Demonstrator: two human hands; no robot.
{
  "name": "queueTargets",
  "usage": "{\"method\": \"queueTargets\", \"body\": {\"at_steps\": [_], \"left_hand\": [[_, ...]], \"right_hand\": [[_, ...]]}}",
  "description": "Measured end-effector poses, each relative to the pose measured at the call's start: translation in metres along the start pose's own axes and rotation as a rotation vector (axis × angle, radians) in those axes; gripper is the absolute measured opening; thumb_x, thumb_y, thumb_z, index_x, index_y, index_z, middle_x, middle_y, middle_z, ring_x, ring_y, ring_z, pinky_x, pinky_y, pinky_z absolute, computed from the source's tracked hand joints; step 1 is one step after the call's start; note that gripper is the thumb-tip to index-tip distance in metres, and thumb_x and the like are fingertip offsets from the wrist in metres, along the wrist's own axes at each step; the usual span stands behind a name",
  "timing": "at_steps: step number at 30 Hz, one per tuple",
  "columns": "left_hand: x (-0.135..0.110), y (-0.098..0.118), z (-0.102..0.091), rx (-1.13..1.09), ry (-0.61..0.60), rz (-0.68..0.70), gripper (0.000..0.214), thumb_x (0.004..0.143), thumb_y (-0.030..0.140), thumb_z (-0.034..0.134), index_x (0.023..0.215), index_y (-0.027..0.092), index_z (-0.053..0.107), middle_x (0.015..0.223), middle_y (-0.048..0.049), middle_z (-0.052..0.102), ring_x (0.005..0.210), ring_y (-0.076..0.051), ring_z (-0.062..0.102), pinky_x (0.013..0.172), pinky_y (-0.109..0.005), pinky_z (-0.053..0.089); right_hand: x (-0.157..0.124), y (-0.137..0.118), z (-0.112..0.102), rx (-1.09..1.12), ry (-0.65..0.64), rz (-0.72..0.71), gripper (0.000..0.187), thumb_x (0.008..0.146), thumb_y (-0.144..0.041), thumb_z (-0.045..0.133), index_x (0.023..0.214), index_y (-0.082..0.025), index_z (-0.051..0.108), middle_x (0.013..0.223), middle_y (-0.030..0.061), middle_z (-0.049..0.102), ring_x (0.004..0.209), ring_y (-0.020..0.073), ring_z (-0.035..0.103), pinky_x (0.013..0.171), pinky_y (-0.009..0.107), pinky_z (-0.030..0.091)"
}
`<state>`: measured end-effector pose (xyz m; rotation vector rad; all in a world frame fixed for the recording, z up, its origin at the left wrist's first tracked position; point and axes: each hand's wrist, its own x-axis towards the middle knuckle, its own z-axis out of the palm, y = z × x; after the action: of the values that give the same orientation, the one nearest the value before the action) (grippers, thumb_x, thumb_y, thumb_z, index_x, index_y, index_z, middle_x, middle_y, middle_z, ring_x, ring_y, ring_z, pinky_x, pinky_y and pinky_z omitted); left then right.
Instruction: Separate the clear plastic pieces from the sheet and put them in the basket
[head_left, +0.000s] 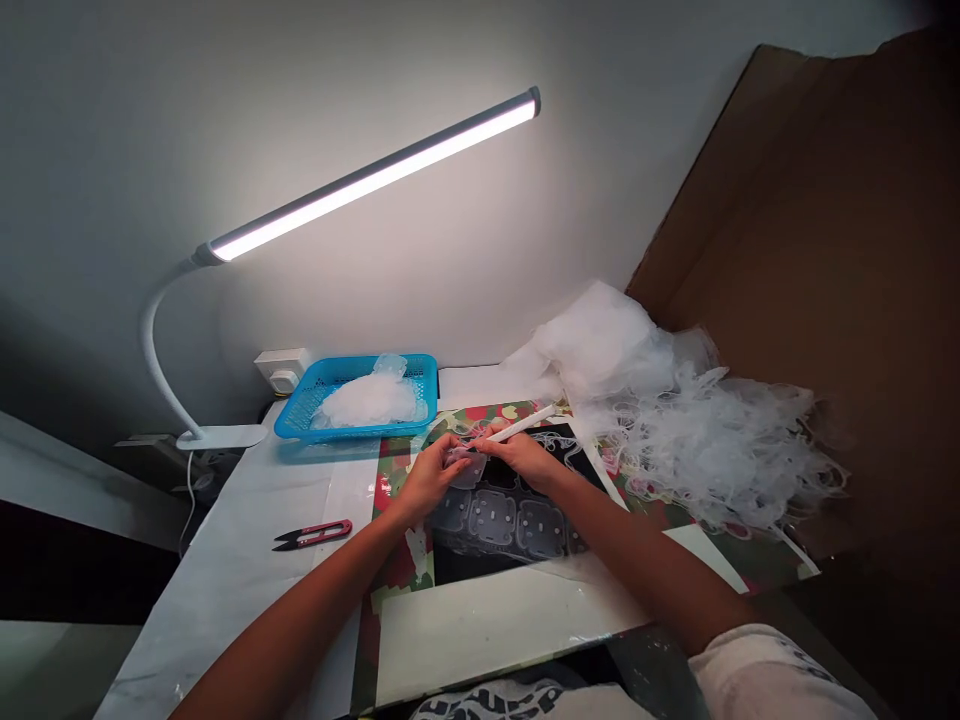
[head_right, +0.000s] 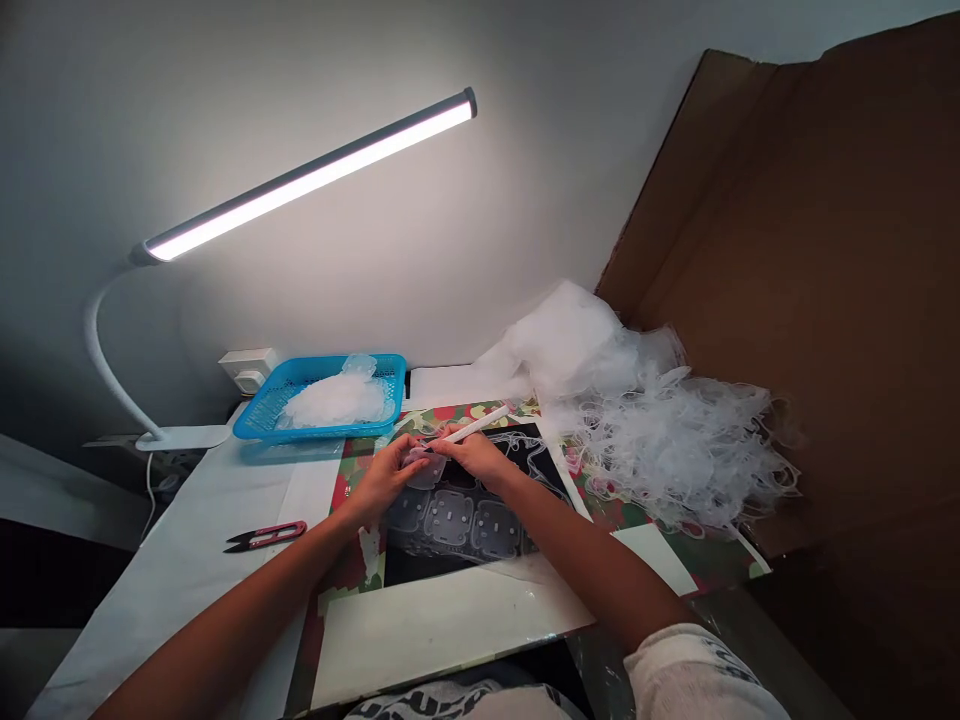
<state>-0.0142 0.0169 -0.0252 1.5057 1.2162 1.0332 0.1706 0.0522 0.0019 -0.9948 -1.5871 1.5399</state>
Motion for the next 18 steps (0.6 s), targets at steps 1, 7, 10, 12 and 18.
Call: {"method": "queueTargets", "body": {"at_steps": [1,7,10,12,18], "left_hand": [[-0.001,-0.001,0.0,0.01,0.003,0.007,0.028,0.078,0.041,0.066,0.084,0.018,0.05,0.072,0.0033,0.055,0.064,-0.012,0.05,0.061,-0.023,0.038],[-0.006,-0.018,0.002,0.027,0.048,-0.002,0.026,0.087,0.045,0.051,0.085,0.021,0.041,0.071,0.0046,0.051,0.061,-0.011,0.047,0.056,-0.021,0.035],[-0.009,-0.022,-0.004,0.09,0.105,-0.005,0.023,0.088,0.043,0.047,0.086,0.022,0.04,0.069,0.0056,0.047,0.059,-0.011,0.043,0.056,-0.022,0.034],[-0.011,-0.021,-0.011,0.154,0.15,-0.006,0.02,0.087,0.041,0.047,0.086,0.022,0.041,0.068,0.0057,0.046,0.059,-0.012,0.042,0.057,-0.022,0.033],[-0.02,-0.015,-0.046,0.334,0.224,-0.01,0.015,0.087,0.037,0.047,0.088,0.023,0.043,0.073,0.0022,0.054,0.067,-0.017,0.053,0.063,-0.026,0.037]], "right_hand": [[0.001,0.001,0.002,0.007,0.014,-0.009,0.033,0.07,-0.043,0.071,0.064,-0.02,0.049,0.065,-0.0039,0.053,0.067,0.0128,0.049,0.062,0.025,0.037],[0.027,0.017,-0.01,-0.049,0.208,-0.005,0.031,0.067,-0.035,0.071,0.06,-0.02,0.046,0.053,-0.0062,0.05,0.054,0.0101,0.046,0.051,0.021,0.033],[0.049,0.023,-0.023,-0.046,0.289,0.047,0.028,0.068,-0.028,0.07,0.059,-0.021,0.045,0.046,-0.0071,0.049,0.045,0.0088,0.045,0.043,0.019,0.03],[0.064,0.024,-0.024,-0.003,0.271,0.068,0.027,0.07,-0.025,0.069,0.062,-0.021,0.044,0.047,-0.0056,0.054,0.043,0.0088,0.049,0.041,0.019,0.033],[0.096,0.017,0.01,0.156,0.096,0.098,0.027,0.077,-0.018,0.07,0.065,-0.019,0.046,0.07,0.001,0.069,0.064,0.0104,0.067,0.055,0.018,0.051]]}}
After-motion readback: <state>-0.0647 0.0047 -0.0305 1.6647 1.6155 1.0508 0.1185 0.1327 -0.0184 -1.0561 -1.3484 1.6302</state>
